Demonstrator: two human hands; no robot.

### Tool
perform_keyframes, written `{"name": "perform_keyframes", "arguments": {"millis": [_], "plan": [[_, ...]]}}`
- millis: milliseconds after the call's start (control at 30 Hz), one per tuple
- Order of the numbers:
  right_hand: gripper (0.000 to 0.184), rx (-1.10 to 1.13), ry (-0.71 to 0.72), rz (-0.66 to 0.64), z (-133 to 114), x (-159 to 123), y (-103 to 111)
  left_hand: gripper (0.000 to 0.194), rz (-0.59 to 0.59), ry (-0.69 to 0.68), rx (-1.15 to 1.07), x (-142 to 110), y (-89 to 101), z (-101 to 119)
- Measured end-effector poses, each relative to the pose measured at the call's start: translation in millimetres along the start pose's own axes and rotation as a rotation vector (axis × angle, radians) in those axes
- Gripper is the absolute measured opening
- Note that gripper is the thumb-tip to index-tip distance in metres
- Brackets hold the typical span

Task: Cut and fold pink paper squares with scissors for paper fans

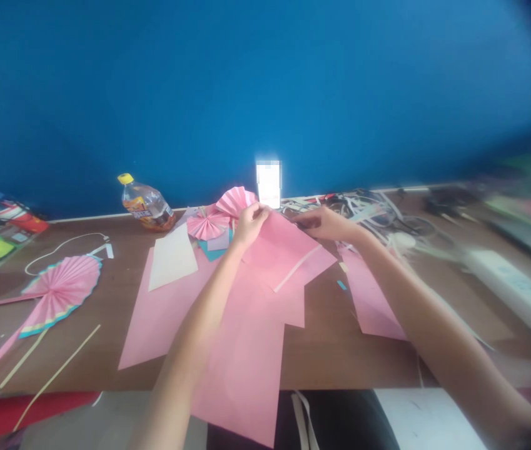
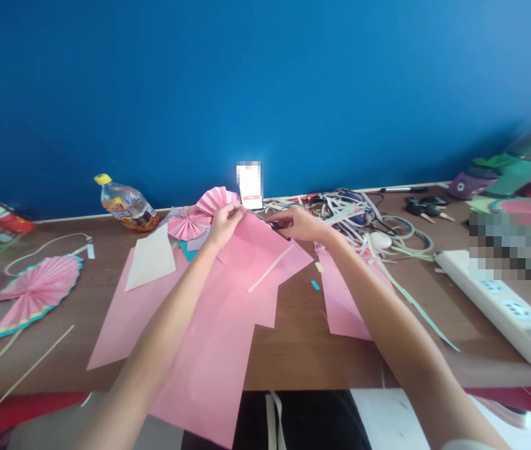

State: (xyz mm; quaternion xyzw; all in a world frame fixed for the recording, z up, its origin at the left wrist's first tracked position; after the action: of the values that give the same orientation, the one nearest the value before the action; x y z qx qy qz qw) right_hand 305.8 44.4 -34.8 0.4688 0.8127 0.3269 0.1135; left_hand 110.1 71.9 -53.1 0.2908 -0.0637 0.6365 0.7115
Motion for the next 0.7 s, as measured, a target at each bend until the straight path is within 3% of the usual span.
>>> {"name": "perform_keyframes", "arguments": {"millis": [367, 700], "plan": [[0.042, 0.277, 0.029, -0.068, 6.9, 3.0, -12.1, 0.036, 0.021, 0.002, -0.015, 0.3, 6.3, 2.1], [0.041, 0.330, -0.001, -0.078, 10.8, 3.9, -15.4, 0.033, -0.054, -0.014, -0.009, -0.2, 1.1, 5.9]]}}
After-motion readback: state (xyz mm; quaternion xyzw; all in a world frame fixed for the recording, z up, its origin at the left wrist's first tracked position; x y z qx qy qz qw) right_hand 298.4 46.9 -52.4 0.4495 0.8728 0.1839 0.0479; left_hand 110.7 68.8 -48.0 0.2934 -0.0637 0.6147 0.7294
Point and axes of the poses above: each hand's wrist, its own x-axis towards the middle knuckle, its own y-axis out of the back of the hand, z = x × y, the point moved 6 cm from there along x, towards the middle knuckle, and after that the axes turned 4 degrees about x, right-handed, at the moved point
